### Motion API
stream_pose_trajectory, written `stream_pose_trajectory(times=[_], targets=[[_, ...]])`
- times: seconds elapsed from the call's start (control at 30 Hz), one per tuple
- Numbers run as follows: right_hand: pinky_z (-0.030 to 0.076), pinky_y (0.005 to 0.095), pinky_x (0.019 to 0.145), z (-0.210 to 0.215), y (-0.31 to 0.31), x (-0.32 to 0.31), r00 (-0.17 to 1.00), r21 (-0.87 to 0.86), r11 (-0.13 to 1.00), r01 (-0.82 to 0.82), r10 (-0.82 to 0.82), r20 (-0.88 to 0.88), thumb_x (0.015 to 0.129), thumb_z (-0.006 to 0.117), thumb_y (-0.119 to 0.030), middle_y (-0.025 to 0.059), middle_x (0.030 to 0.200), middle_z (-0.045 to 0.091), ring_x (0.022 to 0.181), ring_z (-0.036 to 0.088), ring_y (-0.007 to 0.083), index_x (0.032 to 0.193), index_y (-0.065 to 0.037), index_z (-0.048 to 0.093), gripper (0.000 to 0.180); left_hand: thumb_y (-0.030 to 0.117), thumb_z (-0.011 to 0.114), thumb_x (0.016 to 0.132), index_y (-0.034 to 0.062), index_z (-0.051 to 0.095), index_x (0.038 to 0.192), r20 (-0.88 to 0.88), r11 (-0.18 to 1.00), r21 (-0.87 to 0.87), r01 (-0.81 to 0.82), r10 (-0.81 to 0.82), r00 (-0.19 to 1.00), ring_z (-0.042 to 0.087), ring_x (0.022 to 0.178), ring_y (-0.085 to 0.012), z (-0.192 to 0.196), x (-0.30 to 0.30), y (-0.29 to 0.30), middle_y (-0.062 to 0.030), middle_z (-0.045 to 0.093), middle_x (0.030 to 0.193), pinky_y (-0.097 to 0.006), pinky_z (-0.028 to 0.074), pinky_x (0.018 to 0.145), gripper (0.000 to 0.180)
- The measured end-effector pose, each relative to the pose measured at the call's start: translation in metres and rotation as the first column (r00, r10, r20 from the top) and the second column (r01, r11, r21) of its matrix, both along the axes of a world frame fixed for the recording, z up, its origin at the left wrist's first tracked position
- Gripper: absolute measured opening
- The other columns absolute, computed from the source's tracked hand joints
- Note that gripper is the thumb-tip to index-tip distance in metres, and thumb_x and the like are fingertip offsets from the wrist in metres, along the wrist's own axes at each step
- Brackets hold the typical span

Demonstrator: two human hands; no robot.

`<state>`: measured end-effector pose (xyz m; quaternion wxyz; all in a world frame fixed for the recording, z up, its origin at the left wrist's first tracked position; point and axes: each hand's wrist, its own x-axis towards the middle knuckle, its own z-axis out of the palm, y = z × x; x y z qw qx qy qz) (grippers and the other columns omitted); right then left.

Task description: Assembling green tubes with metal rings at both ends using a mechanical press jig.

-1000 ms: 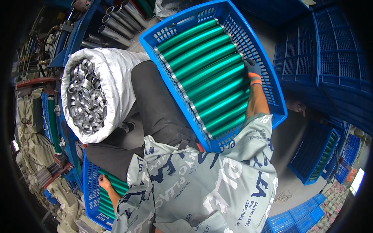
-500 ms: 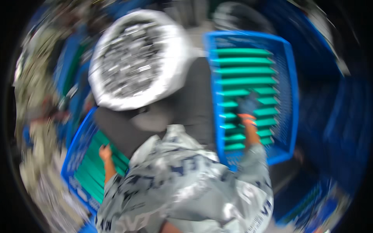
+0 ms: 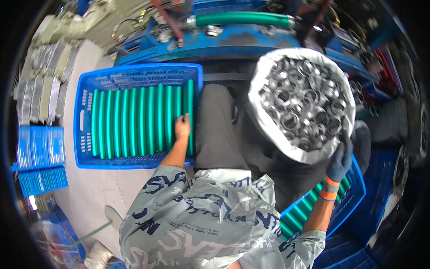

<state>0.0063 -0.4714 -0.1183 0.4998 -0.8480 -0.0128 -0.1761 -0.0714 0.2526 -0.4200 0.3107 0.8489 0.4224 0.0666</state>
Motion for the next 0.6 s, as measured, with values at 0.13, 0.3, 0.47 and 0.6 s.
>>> stream_pose_trajectory(times=[0.13,0.3,0.47,0.6], targets=[[0.042,0.0515,0.134,0.033,0.135,0.063,0.969,-0.448,0.86,-0.244,0.232,-0.083,0.112,0.074,-0.025,0.0249,0.177,0.056,0.163,0.053,0.0418,0.176,-0.004,0.052,0.071,0.081,0.067,0.106,-0.008,0.063,0.162,-0.041,0.996,-0.082,-0.04,0.037,0.999,0.062,0.154,-0.0495,0.057,0.067,-0.037,-0.036,0.067,0.161,-0.052,0.048,0.132,0.105],[0.044,0.0635,0.13,-0.014,0.206,0.093,0.917,-0.776,0.562,-0.286,0.396,-0.051,0.104,0.083,-0.045,0.0252,0.167,0.061,0.157,0.051,0.056,0.167,-0.01,0.06,0.076,0.085,0.077,0.096,-0.0137,0.045,0.173,-0.097,0.939,-0.345,-0.009,-0.026,0.995,0.054,0.164,-0.0484,0.097,0.042,-0.023,-0.0382,0.056,0.172,-0.049,0.044,0.136,0.129],[0.048,0.061,0.126,-0.025,0.176,0.097,0.904,-0.771,0.57,-0.284,0.428,-0.016,0.1,0.083,-0.027,0.0204,0.154,0.072,0.15,0.062,0.0483,0.143,-0.008,0.079,0.047,0.049,0.097,0.087,-0.0158,0.04,0.175,0.037,0.887,-0.462,0.01,0.009,0.999,0.067,0.151,-0.0395,0.129,0.019,-0.028,-0.0336,0.068,0.162,-0.044,0.051,0.129,0.124],[0.047,0.0616,0.129,0.02,0.16,0.06,0.902,-0.692,0.665,-0.281,0.43,0.047,0.1,0.085,-0.021,0.0278,0.165,0.066,0.152,0.06,0.05,0.121,0.0,0.084,0.029,0.051,0.104,0.082,-0.0152,0.053,0.166,0.284,0.94,-0.275,0.202,-0.121,0.951,0.067,0.15,-0.0421,0.188,0.046,-0.029,-0.0333,0.07,0.158,-0.048,0.052,0.127,0.119]])
